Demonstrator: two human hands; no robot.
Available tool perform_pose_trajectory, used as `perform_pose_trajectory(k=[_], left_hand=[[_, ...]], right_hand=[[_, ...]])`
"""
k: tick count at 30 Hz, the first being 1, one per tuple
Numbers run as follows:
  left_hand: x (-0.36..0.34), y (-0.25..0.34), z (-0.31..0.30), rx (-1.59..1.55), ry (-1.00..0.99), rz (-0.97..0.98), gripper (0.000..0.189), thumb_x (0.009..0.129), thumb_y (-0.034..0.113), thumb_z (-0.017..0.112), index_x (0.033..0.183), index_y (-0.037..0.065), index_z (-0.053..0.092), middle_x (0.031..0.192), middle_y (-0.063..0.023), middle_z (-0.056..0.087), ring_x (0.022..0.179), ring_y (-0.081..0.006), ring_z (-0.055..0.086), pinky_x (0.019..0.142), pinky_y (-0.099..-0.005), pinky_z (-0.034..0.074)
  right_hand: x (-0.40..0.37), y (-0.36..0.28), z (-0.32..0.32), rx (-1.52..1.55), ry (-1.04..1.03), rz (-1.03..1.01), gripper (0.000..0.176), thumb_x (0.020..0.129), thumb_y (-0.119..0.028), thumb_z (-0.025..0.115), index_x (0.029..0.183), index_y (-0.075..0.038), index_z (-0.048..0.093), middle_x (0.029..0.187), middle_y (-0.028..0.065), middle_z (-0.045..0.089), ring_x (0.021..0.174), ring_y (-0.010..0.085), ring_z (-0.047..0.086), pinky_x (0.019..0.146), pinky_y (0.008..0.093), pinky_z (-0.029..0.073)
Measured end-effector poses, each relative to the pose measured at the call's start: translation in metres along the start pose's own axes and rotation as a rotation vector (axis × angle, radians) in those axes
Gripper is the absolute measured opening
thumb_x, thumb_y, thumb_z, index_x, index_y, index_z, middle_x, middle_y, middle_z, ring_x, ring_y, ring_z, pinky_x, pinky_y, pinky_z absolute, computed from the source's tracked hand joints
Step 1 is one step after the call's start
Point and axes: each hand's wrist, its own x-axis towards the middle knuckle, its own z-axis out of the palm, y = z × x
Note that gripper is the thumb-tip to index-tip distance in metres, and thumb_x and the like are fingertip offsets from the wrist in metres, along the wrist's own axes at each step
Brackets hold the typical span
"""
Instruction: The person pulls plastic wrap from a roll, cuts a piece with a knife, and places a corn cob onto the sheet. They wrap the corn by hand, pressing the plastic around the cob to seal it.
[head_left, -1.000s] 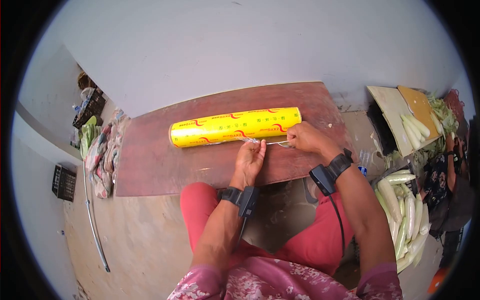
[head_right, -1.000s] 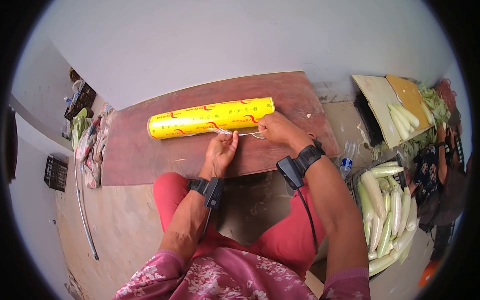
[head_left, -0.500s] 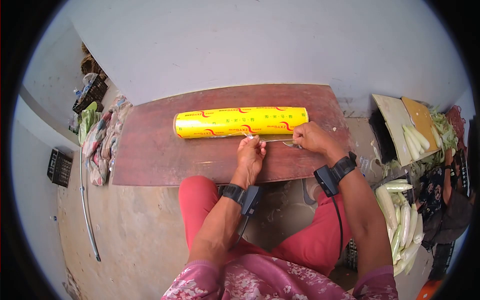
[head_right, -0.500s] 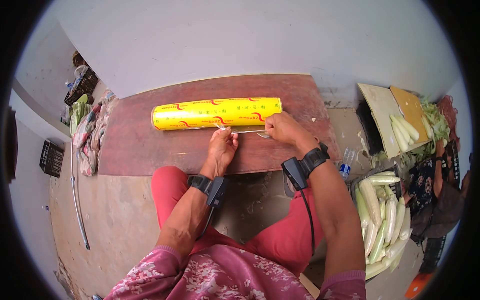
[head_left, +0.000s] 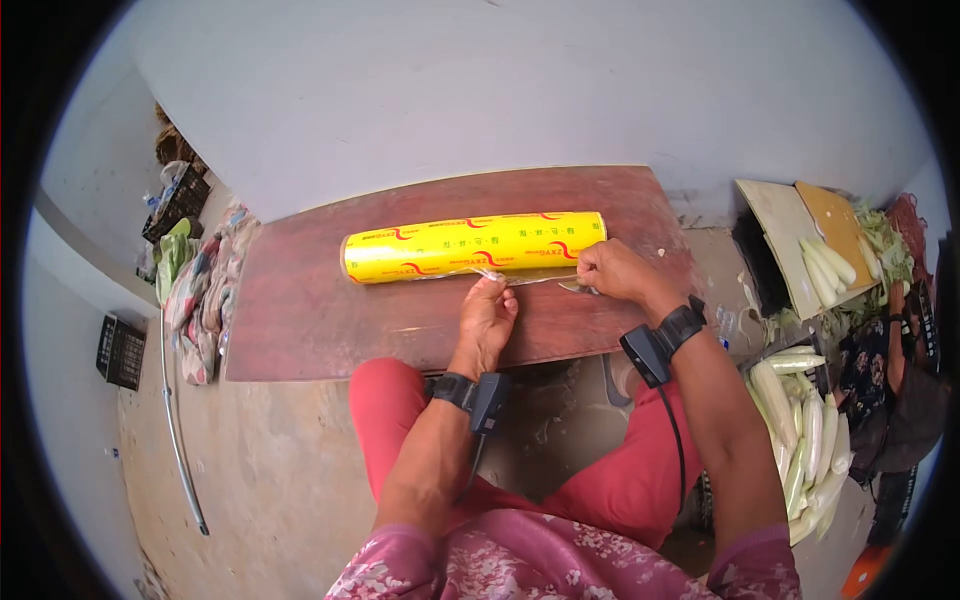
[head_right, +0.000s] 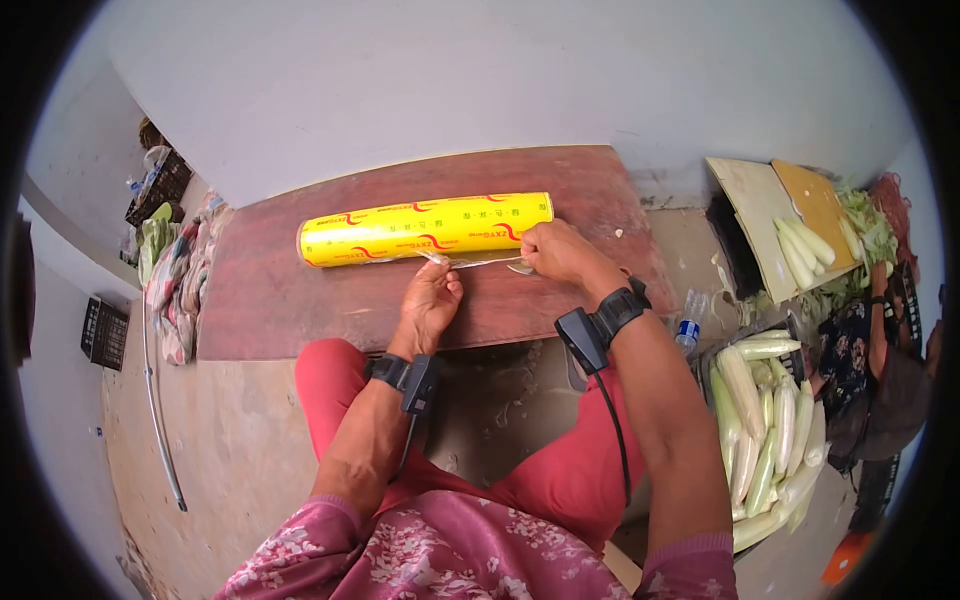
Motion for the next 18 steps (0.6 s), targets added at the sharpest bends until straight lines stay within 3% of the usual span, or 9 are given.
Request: perform_pose_trajectory(k=[2,11,14,18], left_hand=[[-0.002,0.000,-0.001,0.021,-0.044,-0.022,0.010,0.087,0.001,0.055,0.095,0.008,0.054,0.077,0.0000,0.054,0.064,-0.0106,0.049,0.054,-0.0214,0.042],[-0.011,0.000,0.003,0.037,-0.002,-0.002,0.011,0.087,0.003,0.056,0.097,0.008,0.053,0.082,-0.0009,0.056,0.066,-0.0117,0.052,0.054,-0.0223,0.043],[-0.010,0.001,0.003,0.044,0.021,0.019,0.015,0.086,0.002,0.057,0.101,0.005,0.053,0.089,-0.0036,0.060,0.070,-0.0122,0.056,0.054,-0.0208,0.044],[-0.006,0.006,0.000,-0.014,-0.019,-0.013,0.017,0.085,0.001,0.059,0.102,-0.001,0.054,0.091,-0.0067,0.061,0.071,-0.0125,0.058,0.054,-0.0198,0.045]], right_hand=[[0.001,0.003,0.001,-0.007,0.019,-0.054,0.005,0.070,-0.007,0.062,0.070,-0.002,0.061,0.063,0.0139,0.060,0.055,0.0231,0.058,0.053,0.0346,0.044],[0.002,0.004,0.000,0.015,0.007,-0.036,0.004,0.072,-0.006,0.061,0.071,-0.002,0.062,0.064,0.0131,0.061,0.056,0.0215,0.058,0.053,0.0344,0.045],[0.000,-0.006,-0.007,0.017,-0.052,0.062,0.005,0.073,-0.008,0.060,0.070,-0.005,0.063,0.074,0.0155,0.064,0.069,0.0315,0.061,0.063,0.0391,0.048],[0.000,-0.008,-0.008,0.007,-0.050,0.062,0.005,0.073,-0.008,0.059,0.070,-0.005,0.063,0.074,0.0155,0.064,0.069,0.0315,0.061,0.063,0.0391,0.048]])
